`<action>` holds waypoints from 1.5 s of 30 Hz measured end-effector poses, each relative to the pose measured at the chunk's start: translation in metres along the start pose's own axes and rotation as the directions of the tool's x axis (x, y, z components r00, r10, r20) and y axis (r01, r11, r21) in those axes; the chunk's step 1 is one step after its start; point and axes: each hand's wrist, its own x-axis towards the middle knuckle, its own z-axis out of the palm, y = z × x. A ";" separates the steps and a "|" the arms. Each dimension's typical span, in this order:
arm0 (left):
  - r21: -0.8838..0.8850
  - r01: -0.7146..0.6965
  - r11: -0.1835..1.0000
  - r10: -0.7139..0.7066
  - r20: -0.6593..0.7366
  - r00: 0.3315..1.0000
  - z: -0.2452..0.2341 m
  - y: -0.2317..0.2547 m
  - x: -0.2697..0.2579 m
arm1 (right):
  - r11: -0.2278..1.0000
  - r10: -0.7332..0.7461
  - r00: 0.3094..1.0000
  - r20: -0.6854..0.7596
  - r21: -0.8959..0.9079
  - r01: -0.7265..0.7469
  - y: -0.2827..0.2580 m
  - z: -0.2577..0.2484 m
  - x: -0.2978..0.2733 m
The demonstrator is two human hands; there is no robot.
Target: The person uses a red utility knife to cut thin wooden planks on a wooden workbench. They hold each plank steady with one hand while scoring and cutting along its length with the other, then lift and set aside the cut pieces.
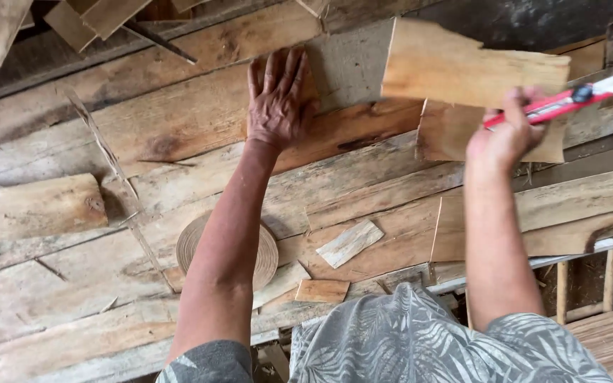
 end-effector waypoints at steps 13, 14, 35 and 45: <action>-0.009 0.057 0.998 -0.058 -0.080 0.995 0.008 0.006 -0.001 | 0.796 0.403 0.768 0.498 -0.604 -0.027 0.007 -0.163 -0.177; -0.007 0.041 0.999 -0.041 -0.085 0.996 0.013 0.006 0.000 | 0.801 0.391 0.778 0.493 -0.598 -0.024 -0.005 -0.164 -0.176; 0.072 -0.008 0.997 0.037 -0.418 0.908 0.044 0.006 -0.002 | 0.099 0.053 0.081 0.995 -0.086 0.991 -0.057 -0.185 0.136; -0.038 0.041 0.998 -0.053 -0.393 0.918 0.007 0.031 -0.002 | 0.253 -0.027 -0.007 1.000 0.014 0.967 -0.156 -0.066 0.159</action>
